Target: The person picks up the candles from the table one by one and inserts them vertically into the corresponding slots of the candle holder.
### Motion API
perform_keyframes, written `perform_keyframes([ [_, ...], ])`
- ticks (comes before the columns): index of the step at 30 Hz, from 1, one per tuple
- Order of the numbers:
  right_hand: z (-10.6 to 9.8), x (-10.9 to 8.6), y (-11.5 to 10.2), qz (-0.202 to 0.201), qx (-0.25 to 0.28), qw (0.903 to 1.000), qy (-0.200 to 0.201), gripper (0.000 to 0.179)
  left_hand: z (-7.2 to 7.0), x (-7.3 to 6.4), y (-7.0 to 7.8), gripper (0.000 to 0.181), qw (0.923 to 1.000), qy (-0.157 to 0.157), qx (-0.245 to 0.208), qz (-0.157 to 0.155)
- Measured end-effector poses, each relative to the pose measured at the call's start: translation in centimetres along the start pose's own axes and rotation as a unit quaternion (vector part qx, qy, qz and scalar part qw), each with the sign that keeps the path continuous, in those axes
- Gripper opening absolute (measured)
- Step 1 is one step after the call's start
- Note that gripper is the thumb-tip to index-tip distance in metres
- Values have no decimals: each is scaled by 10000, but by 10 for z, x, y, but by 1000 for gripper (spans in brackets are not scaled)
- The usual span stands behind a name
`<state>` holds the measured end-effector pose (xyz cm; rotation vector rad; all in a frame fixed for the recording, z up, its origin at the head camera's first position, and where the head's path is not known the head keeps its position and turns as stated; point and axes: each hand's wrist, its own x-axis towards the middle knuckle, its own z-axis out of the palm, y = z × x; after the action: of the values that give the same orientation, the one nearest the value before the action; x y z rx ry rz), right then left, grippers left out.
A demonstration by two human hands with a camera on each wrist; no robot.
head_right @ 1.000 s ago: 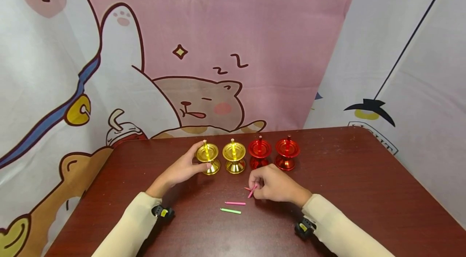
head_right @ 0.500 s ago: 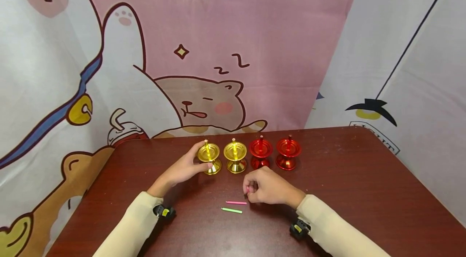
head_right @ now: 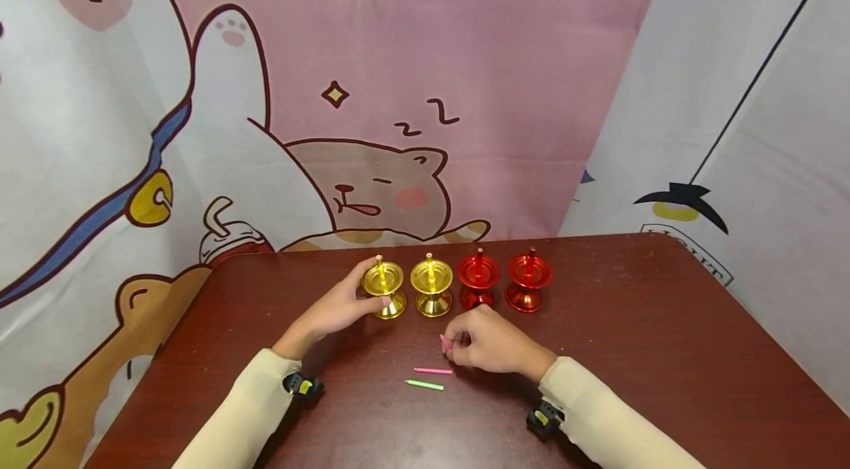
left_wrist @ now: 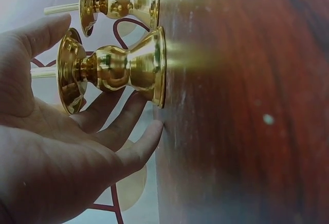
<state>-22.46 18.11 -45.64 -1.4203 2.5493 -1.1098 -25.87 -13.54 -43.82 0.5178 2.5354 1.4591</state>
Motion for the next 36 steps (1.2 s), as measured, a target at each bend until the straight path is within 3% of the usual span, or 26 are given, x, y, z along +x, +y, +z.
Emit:
perform_keyframes([
  [8, -3, 5, -4, 260, 152, 9995, 13, 22, 1, 0, -1, 87, 10000, 0, -25, -9],
  [16, -1, 14, -5, 32, -57, 9993, 357, 17, 1, 0, -1, 86, 10000, 6, -1, -7],
  [25, -1, 31, -14, 239, 296, 9977, 566, 16, 1, 0, -2, 80, 9998, 146, 96, -23],
  [33, 0, 54, -26, 389, 880, 9925, 756, 11, 1, 0, -2, 79, 9999, 106, 24, 0],
  [36, 1, 62, -28, 373, 851, 9911, 957, 9, 1, 1, -4, 79, 10000, 83, -12, 40],
])
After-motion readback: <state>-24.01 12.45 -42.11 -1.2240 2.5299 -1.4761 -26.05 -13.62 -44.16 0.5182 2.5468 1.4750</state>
